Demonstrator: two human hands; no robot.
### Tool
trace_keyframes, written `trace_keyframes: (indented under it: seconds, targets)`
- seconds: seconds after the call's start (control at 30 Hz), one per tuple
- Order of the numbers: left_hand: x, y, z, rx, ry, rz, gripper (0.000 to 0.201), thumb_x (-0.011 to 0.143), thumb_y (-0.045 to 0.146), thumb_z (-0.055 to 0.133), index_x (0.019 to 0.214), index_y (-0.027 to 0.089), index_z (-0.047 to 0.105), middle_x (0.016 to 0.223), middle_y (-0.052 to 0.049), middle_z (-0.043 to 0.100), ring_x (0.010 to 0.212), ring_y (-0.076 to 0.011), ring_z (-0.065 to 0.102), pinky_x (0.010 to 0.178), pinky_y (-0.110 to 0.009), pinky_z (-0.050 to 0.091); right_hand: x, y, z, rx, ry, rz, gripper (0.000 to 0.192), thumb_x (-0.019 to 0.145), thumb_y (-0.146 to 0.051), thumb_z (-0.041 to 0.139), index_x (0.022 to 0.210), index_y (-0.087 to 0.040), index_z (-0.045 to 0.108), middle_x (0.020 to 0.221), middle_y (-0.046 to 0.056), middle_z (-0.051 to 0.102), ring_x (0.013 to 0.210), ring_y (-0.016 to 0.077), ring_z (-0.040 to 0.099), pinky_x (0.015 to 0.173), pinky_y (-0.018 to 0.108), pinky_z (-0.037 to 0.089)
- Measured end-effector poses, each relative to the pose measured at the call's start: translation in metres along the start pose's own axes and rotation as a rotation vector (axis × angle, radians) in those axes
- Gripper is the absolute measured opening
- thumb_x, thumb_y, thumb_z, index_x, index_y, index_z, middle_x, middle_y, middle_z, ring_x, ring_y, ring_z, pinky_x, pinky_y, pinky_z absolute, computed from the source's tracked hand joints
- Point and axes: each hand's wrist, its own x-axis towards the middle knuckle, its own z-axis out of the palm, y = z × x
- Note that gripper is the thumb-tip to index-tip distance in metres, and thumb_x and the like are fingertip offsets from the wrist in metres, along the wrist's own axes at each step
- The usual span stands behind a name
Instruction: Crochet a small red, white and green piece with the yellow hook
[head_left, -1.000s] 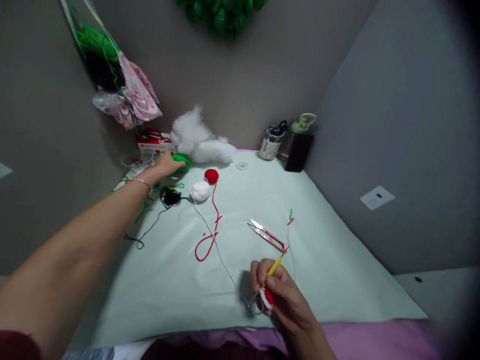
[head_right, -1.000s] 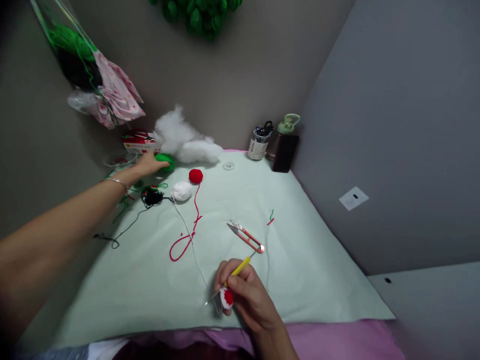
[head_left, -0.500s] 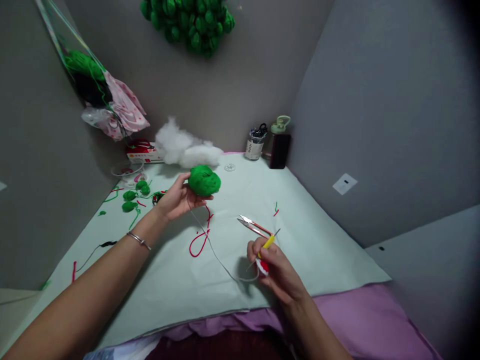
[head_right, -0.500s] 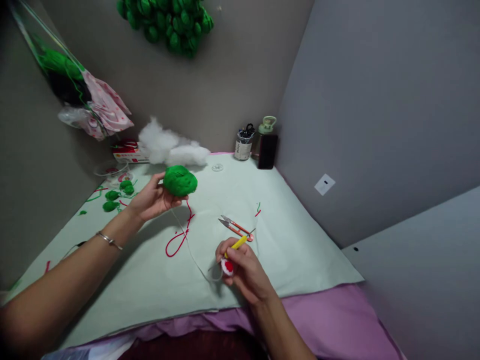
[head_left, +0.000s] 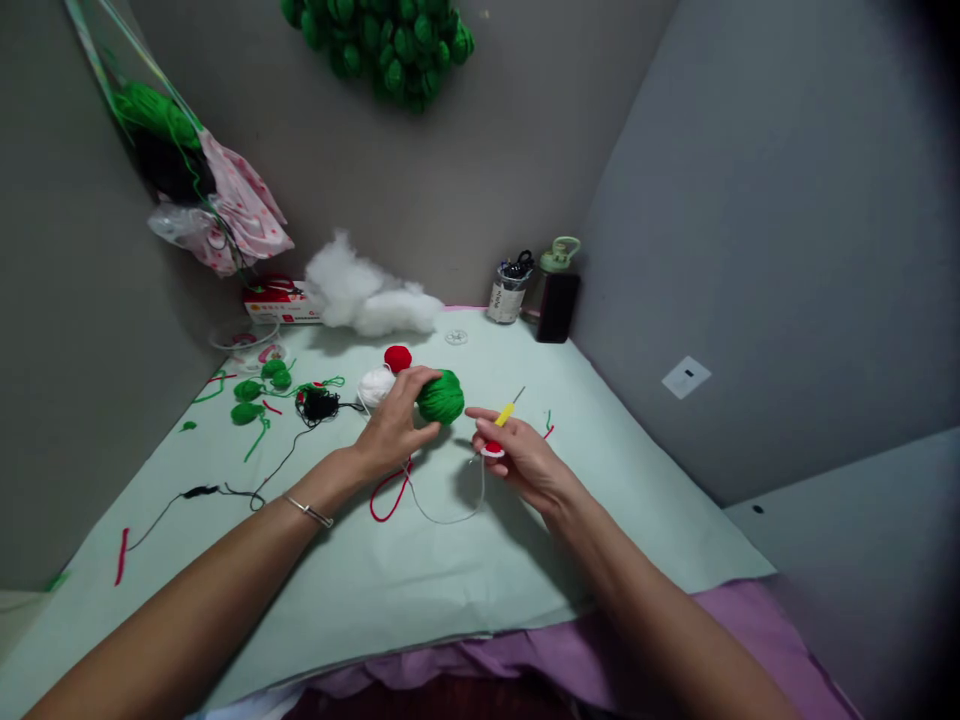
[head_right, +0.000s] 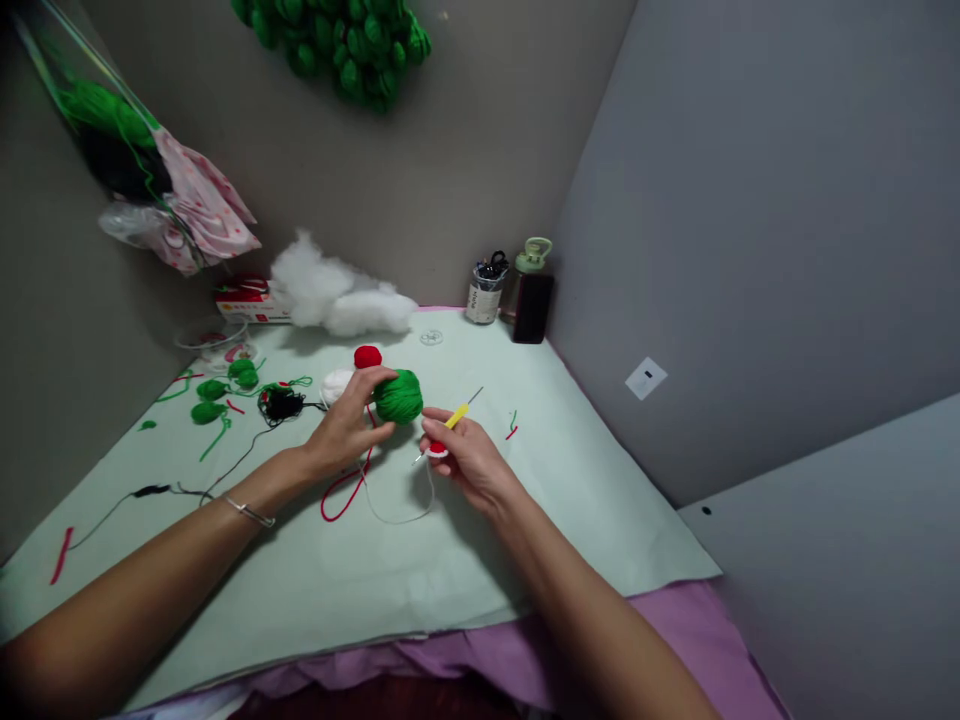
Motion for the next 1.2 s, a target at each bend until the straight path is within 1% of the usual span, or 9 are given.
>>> trace_keyframes:
  seconds: [0.2, 0.3, 0.43, 0.57, 0.7, 0.83, 0.93, 1.03, 1.2]
  targets:
    - [-0.006, -0.014, 0.004, 0.032, -0.074, 0.03, 0.064, 0.076, 0.007, 0.064, 0.135, 0.027, 0.048, 0.145, -0.014, 0.057, 0.137, -0.032, 0.054, 0.116, -0.057, 0.043, 0.039, 0.02, -0.003, 0.003, 0.08, 0.066, 0.041, 0.071, -0.036, 0.095, 0.075, -0.014, 0.06, 0.06, 0.001, 0.062, 0.045, 0.0039, 0.044, 0.036, 0.014, 0.028]
    - [-0.005, -0.015, -0.002, -0.011, -0.115, 0.002, 0.06, 0.081, 0.006, 0.058, 0.135, 0.03, 0.046, 0.145, -0.014, 0.06, 0.135, -0.0278, 0.059, 0.111, -0.051, 0.05, 0.046, 0.022, -0.011, 0.015, 0.118, 0.089, 0.035, 0.075, -0.029, 0.092, 0.074, -0.013, 0.06, 0.061, 0.002, 0.063, 0.045, 0.004, 0.046, 0.036, 0.014, 0.03]
    - [-0.001, -0.014, -0.007, -0.02, -0.089, -0.061, 0.032, 0.091, 0.021, 0.059, 0.121, 0.029, 0.051, 0.141, -0.015, 0.063, 0.129, -0.0287, 0.063, 0.104, -0.053, 0.054, 0.042, 0.023, -0.015, 0.024, 0.109, 0.1, 0.032, 0.073, -0.024, 0.092, 0.077, -0.012, 0.063, 0.063, 0.002, 0.064, 0.046, 0.0039, 0.047, 0.036, 0.014, 0.031]
    - [0.002, -0.017, -0.006, 0.025, -0.059, -0.09, 0.026, 0.084, 0.028, 0.071, 0.107, 0.028, 0.059, 0.123, -0.013, 0.069, 0.115, -0.0321, 0.066, 0.1, -0.056, 0.054, 0.039, 0.024, -0.014, 0.025, 0.085, 0.101, 0.034, 0.07, -0.024, 0.094, 0.079, -0.012, 0.064, 0.064, 0.001, 0.063, 0.047, 0.0037, 0.047, 0.037, 0.014, 0.03]
    - [0.003, -0.019, -0.005, 0.031, -0.029, -0.09, 0.007, 0.09, 0.03, 0.062, 0.095, 0.026, 0.063, 0.12, -0.013, 0.07, 0.109, -0.0307, 0.066, 0.099, -0.054, 0.053, 0.04, 0.024, -0.013, 0.026, 0.089, 0.097, 0.031, 0.071, -0.023, 0.092, 0.079, -0.012, 0.064, 0.062, 0.0, 0.062, 0.047, 0.0032, 0.046, 0.038, 0.014, 0.03]
    - [0.005, -0.016, -0.009, 0.024, -0.02, -0.095, 0.008, 0.089, 0.028, 0.058, 0.085, 0.025, 0.063, 0.118, -0.012, 0.071, 0.111, -0.0302, 0.065, 0.1, -0.051, 0.053, 0.028, 0.025, -0.006, 0.036, 0.079, 0.106, 0.031, 0.072, -0.023, 0.09, 0.079, -0.012, 0.062, 0.063, 0.0, 0.062, 0.047, 0.0031, 0.046, 0.039, 0.014, 0.03]
    - [0.01, -0.01, -0.01, -0.019, -0.007, -0.127, 0.008, 0.084, 0.027, 0.062, 0.077, 0.023, 0.062, 0.125, -0.013, 0.07, 0.112, -0.0309, 0.066, 0.1, -0.05, 0.053, 0.012, 0.029, 0.009, 0.029, 0.03, 0.141, 0.032, 0.074, -0.023, 0.088, 0.093, -0.011, 0.066, 0.064, 0.0, 0.064, 0.047, 0.0051, 0.048, 0.04, 0.015, 0.031]
    - [0.02, 0.001, -0.009, -0.109, 0.002, -0.176, 0.012, 0.081, 0.028, 0.065, 0.071, 0.021, 0.063, 0.124, -0.014, 0.073, 0.115, -0.0327, 0.067, 0.101, -0.05, 0.052, 0.008, 0.031, 0.026, 0.005, -0.028, 0.17, 0.049, 0.078, -0.017, 0.083, 0.122, -0.011, 0.063, 0.065, 0.002, 0.068, 0.047, 0.0082, 0.051, 0.041, 0.016, 0.033]
    - [0.045, 0.037, -0.019, -0.317, 0.036, -0.199, 0.012, 0.081, 0.027, 0.068, 0.072, 0.019, 0.066, 0.125, -0.012, 0.076, 0.122, -0.0308, 0.066, 0.11, -0.048, 0.044, 0.041, 0.013, 0.034, -0.023, -0.004, 0.074, 0.061, 0.082, -0.009, 0.073, 0.141, -0.012, 0.054, 0.062, 0.001, 0.067, 0.047, 0.0091, 0.051, 0.042, 0.016, 0.036]
